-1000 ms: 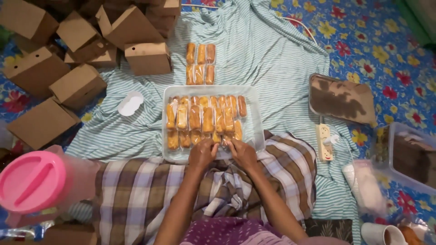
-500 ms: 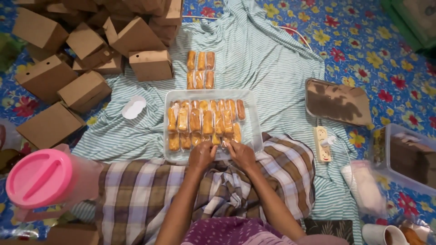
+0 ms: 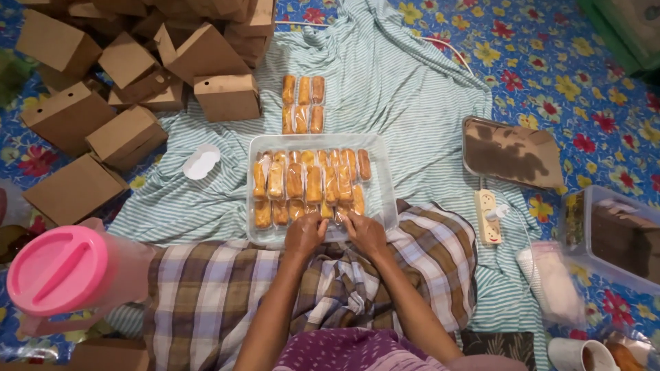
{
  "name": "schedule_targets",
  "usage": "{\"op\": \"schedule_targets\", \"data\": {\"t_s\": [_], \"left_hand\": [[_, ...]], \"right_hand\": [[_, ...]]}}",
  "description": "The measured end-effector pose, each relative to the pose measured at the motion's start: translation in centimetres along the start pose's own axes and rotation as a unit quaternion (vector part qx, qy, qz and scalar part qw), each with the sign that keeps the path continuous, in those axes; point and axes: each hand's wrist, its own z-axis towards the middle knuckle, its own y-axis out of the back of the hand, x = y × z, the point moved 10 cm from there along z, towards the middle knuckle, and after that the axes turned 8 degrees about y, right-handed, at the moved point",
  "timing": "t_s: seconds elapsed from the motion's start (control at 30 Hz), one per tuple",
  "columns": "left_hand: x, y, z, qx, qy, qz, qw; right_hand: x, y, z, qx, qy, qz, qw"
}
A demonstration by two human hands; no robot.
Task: Wrapping individual pastries in plastic film and organizing them in a tray for packaging.
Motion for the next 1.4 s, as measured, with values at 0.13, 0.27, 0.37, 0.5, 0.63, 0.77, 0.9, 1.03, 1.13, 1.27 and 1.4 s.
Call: {"op": "schedule_targets", "data": {"t_s": [0.13,0.27,0.37,0.5,0.63,0.77,0.9,1.03,1.13,1.27,1.4], "left_hand": [[-0.3,0.3,0.0,-0.007,-0.007,0.003,1.000],[-0.6,0.6,-0.2,-0.012,-0.015,0.002,1.000],[-0.4,0.4,0.0,-0.012,-0.012,-0.001,1.000],[-0.1,0.0,0.0,-0.015,-0.011,0.001,1.000],[0.0,-0.1,0.0,-0.017,-0.013,0.001,1.000],[0.2,-0.3,0.1,-0.021,-0.013,0.007,1.000],[0.4,-0.5,0.1,-0.026,-0.015,0.009,1.000],[0.5,-0.5,0.2,-0.029,-0.020,0.005,0.999],[0.4,-0.4,0.1,-0.030,-0.021,0.002,0.999],[0.0,0.1,0.0,-0.029,-0.020,0.003,0.999],[-0.1,0.0,0.0,-0.029,-0.025,0.003,0.999]], "right_hand": [[0.6,0.6,-0.1,0.004,-0.007,0.004,1.000],[1.2,1.2,-0.1,-0.001,-0.010,0.011,1.000],[0.7,0.8,-0.1,0.001,-0.009,0.007,1.000],[1.8,1.8,-0.2,-0.011,-0.008,0.005,1.000],[1.5,1.5,-0.1,-0.011,-0.008,0.003,1.000],[1.7,1.6,-0.2,-0.010,-0.005,-0.004,1.000],[2.1,1.9,-0.1,-0.017,-0.002,-0.006,1.000],[1.4,1.3,0.0,-0.012,-0.008,0.001,1.000],[1.3,1.2,0.0,-0.010,-0.009,0.001,1.000],[2.1,1.9,-0.1,-0.006,-0.011,-0.006,1.000],[1.9,1.9,-0.2,-0.002,-0.014,-0.004,1.000]]}}
